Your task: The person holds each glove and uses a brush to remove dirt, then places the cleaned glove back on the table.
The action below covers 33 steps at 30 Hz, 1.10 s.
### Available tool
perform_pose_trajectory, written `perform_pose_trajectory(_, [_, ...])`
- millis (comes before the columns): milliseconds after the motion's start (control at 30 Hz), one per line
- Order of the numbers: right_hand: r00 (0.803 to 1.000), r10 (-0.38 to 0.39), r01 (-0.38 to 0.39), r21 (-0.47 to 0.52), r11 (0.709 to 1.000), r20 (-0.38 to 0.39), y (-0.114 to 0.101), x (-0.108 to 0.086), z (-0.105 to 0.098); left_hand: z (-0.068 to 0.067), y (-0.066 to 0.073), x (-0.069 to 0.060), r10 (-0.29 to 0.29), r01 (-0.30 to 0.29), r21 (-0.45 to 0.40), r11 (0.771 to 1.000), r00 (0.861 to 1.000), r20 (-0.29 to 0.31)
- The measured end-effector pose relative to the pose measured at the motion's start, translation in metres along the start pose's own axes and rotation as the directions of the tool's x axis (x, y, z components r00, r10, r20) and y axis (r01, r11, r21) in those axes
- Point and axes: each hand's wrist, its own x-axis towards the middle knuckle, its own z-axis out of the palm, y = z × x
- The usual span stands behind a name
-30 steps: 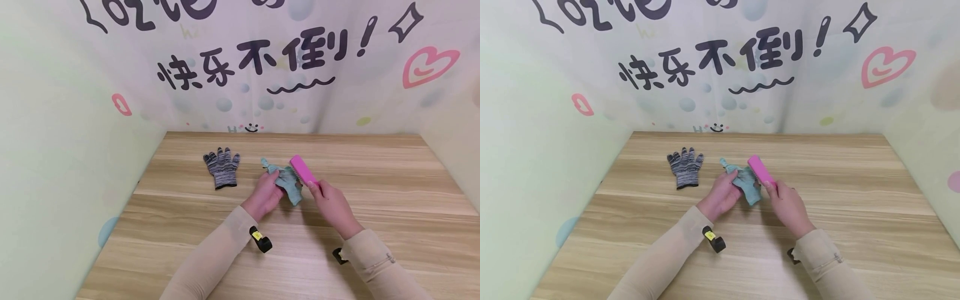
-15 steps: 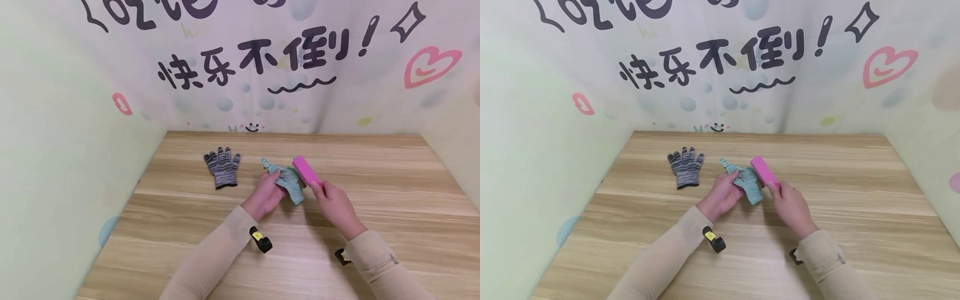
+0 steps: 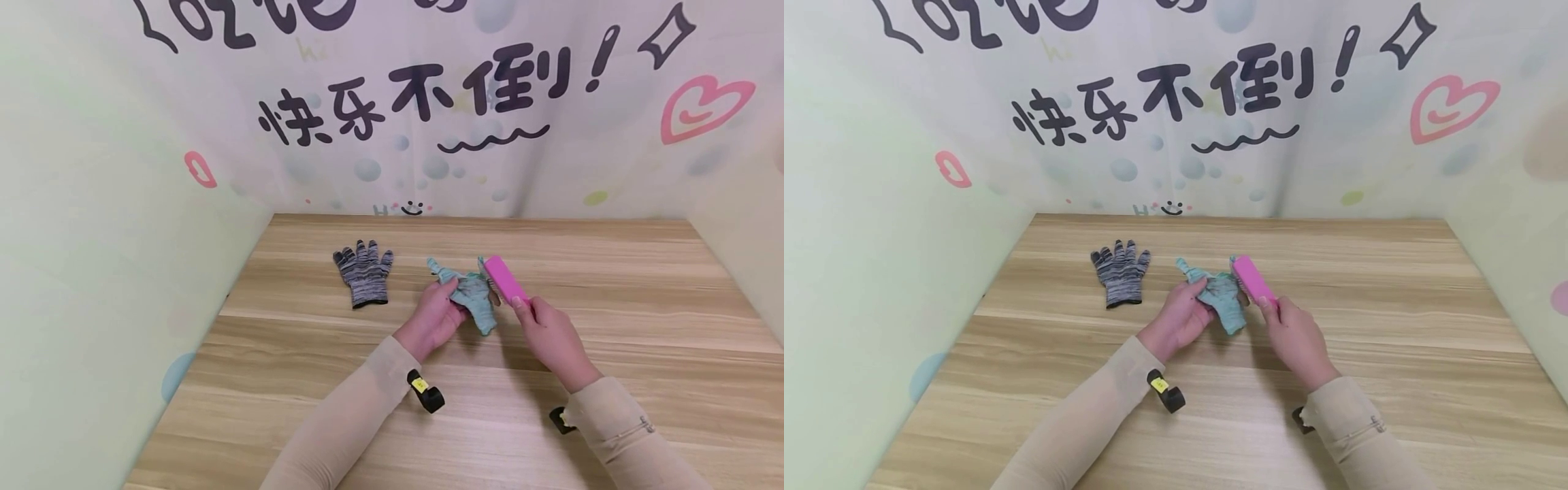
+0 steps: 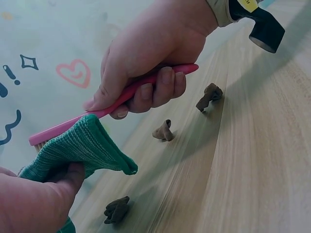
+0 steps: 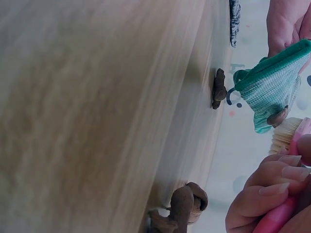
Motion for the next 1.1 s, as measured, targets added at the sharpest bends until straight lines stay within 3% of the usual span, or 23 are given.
perform_pose_trajectory(733, [1.000, 0.030, -0.030, -0.031, 0.999, 0.009, 0.0036, 0.0010, -0.0040, 0.0002, -0.0002, 0.0003, 0.009, -0.009, -0.006, 1.000, 1.000, -0.012])
perform_pose_trajectory(1100, [0.999, 0.045, -0.045, -0.002, 0.999, -0.005, 0.0030, 0.0002, -0.0089, -0.0046, 0.0002, 0.0026, 0.032, -0.031, 0.017, 0.999, 0.999, -0.019])
